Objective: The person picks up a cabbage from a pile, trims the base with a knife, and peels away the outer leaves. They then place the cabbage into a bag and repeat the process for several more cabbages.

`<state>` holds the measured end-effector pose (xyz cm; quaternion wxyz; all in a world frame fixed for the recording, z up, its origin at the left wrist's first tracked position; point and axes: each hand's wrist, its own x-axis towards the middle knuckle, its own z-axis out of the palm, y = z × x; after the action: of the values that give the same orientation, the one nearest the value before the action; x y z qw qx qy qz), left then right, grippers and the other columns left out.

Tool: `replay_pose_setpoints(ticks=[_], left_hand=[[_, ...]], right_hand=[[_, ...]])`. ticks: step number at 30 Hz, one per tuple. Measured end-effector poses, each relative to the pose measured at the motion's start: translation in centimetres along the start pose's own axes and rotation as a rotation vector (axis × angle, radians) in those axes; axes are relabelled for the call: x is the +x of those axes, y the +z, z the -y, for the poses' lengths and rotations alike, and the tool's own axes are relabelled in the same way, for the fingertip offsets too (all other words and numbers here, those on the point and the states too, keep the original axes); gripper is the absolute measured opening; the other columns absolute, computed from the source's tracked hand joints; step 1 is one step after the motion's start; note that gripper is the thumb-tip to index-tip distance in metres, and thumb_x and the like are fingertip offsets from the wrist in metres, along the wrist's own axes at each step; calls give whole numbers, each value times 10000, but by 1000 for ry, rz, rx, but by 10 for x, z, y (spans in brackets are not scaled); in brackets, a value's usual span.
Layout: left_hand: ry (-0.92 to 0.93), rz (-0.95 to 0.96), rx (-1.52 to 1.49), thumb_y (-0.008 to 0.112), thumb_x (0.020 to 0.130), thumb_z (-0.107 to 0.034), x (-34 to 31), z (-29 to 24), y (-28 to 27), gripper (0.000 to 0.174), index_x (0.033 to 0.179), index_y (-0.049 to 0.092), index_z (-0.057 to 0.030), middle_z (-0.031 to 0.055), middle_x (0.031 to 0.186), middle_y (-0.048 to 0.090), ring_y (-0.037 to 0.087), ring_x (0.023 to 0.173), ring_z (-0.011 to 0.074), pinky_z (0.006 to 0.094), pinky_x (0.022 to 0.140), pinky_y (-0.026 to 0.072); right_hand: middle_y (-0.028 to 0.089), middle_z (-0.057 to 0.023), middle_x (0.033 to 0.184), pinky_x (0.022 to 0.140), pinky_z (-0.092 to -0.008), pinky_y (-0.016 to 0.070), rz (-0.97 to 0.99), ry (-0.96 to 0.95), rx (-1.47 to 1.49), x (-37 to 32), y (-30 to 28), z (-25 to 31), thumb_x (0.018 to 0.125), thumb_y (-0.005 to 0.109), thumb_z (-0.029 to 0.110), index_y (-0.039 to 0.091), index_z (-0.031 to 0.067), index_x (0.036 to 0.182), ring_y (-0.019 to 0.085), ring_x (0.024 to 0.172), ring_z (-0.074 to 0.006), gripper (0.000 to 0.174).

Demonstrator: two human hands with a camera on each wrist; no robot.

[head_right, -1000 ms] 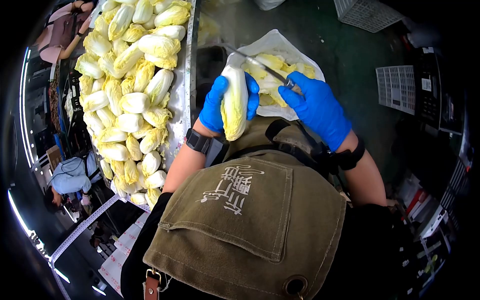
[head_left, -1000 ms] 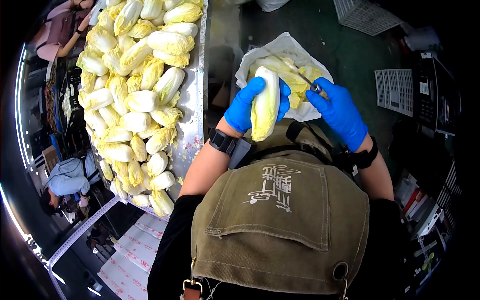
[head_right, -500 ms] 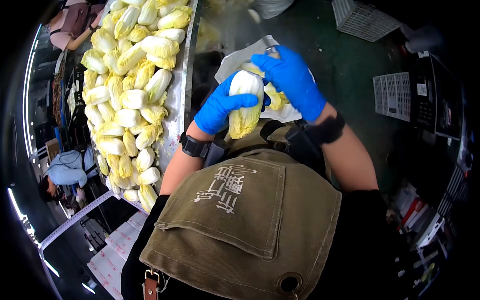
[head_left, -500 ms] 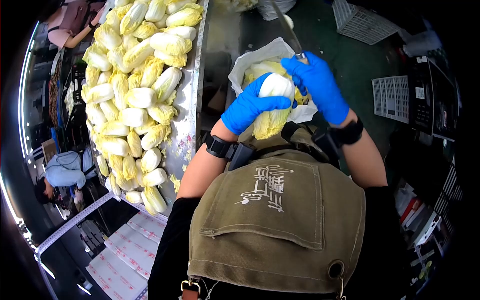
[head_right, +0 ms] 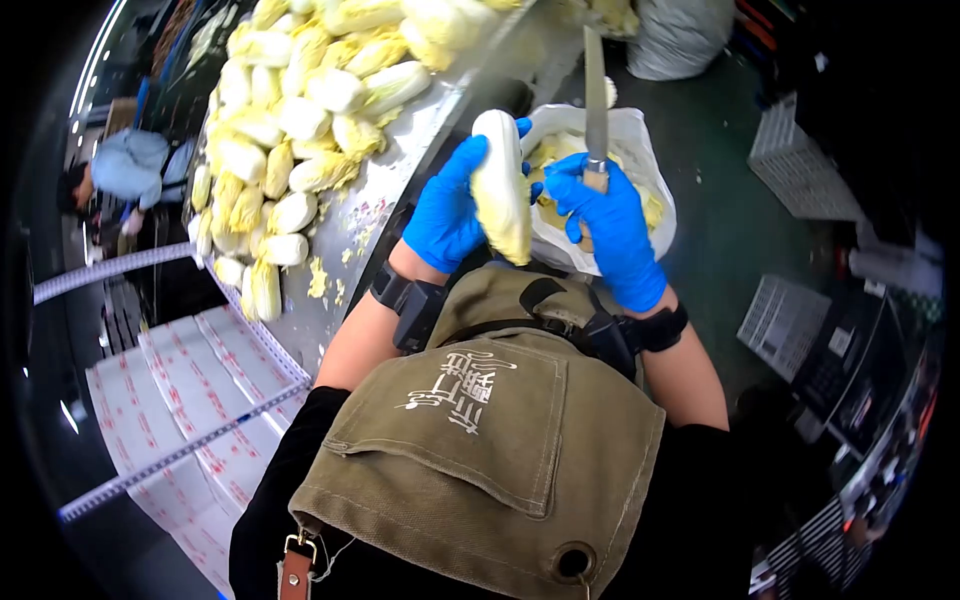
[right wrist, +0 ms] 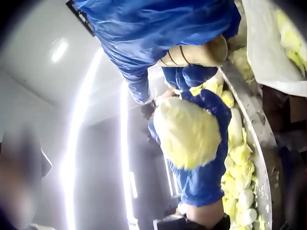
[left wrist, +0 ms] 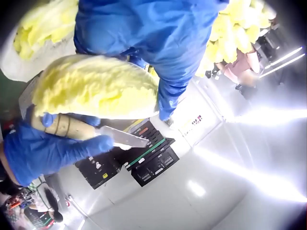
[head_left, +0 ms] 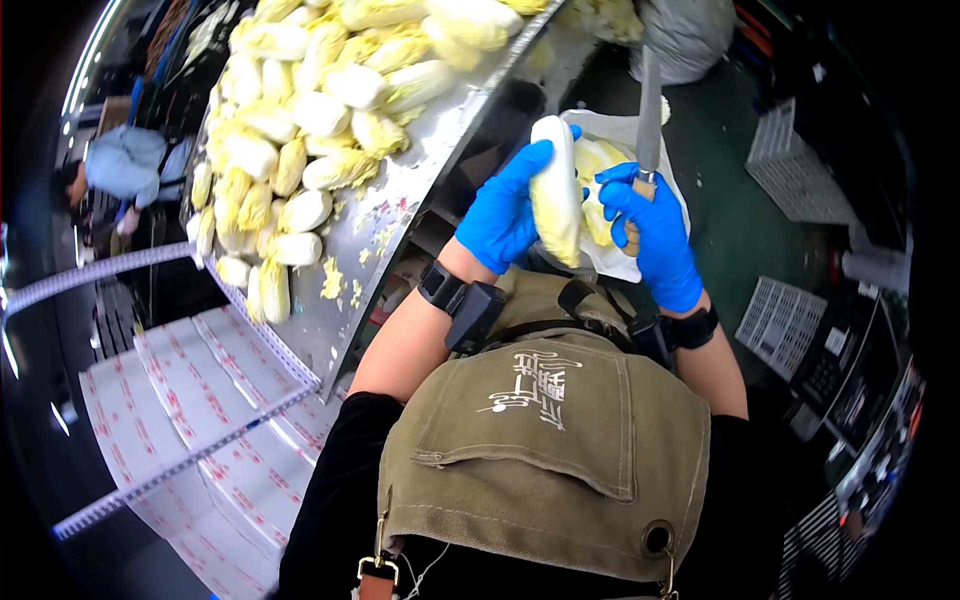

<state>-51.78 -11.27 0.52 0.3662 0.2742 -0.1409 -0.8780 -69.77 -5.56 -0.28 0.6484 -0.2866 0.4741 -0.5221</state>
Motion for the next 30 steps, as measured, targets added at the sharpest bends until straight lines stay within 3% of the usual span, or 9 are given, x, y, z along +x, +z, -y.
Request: replay_pose_setpoints(ticks=[2, 4, 8, 12, 16, 21, 24, 27, 30], left_hand=[[147, -29, 160, 611, 880, -218, -8, -4, -3, 523, 1332, 410, -47, 106, 1220, 513, 532, 1114, 238, 374, 938, 467], [184, -119, 305, 665, 847, -193, -11, -9, -7, 531, 1300, 417, -67, 78, 1219, 497, 510, 1129, 191, 325, 952, 450], [232, -16, 454, 687, 807, -135, -13, -30, -27, 617, 1342, 388, -65, 86, 1242, 479, 502, 1121, 180, 310, 951, 438], [103, 106, 471, 695, 795, -150, -17, -46, -34, 653, 1363, 384, -64, 85, 1212, 511, 513, 1116, 186, 323, 953, 440], [-61, 176, 293, 668, 818, -150, -15, -52, -30, 637, 1374, 368, -64, 93, 1214, 512, 518, 1127, 202, 339, 959, 449], [-96, 317, 783, 733, 759, -176, -1, -57, -26, 561, 1234, 473, -30, 64, 1130, 561, 539, 1024, 146, 298, 892, 447], [-124, 98, 1056, 746, 752, -195, -4, -60, -58, 542, 1204, 496, -32, 71, 1107, 573, 541, 1013, 144, 299, 880, 452], [-176, 129, 818, 719, 750, -226, -5, -69, -59, 629, 1288, 461, -30, 76, 1107, 580, 557, 1012, 170, 304, 884, 456], [-179, 272, 653, 713, 734, -292, -3, -61, -45, 725, 1345, 424, -29, 89, 1096, 587, 565, 1004, 180, 305, 885, 457]], right_hand=[[584, -36, 933, 728, -241, 468, 14, -155, -120, 2, 36, 0, 740, 778, 151, 568, 33, 1042, 556, 830, -113, 386], [571, -53, 1005, 802, -280, 462, -23, -240, -247, 14, 57, -12, 691, 819, 148, 543, 15, 1060, 547, 896, -146, 480], [583, -48, 940, 768, -284, 463, 32, -125, -196, 27, 67, -9, 672, 836, 174, 549, 16, 1053, 551, 857, -148, 502], [587, -28, 914, 680, -263, 476, 82, 95, -230, 21, 70, 7, 715, 797, 158, 559, 38, 1057, 563, 786, -115, 433], [592, -30, 933, 676, -253, 476, 66, 75, 80, 15, 77, 4, 727, 788, 176, 560, 30, 1098, 574, 783, -125, 460], [600, -37, 955, 724, -251, 479, -55, 8, -460, 12, 43, -5, 710, 777, 147, 563, 21, 1122, 575, 822, -122, 482], [595, -31, 950, 764, -256, 484, -61, 121, -577, 16, -2, 3, 679, 793, 119, 567, 21, 1084, 573, 853, -114, 475], [586, -23, 950, 764, -260, 475, -132, 19, -478, 10, -28, -3, 703, 789, 156, 571, 27, 1064, 565, 862, -112, 441], [590, -36, 938, 758, -287, 473, -205, -49, -838, 20, -45, -20, 738, 772, 218, 567, 24, 1063, 573, 839, -139, 430]])
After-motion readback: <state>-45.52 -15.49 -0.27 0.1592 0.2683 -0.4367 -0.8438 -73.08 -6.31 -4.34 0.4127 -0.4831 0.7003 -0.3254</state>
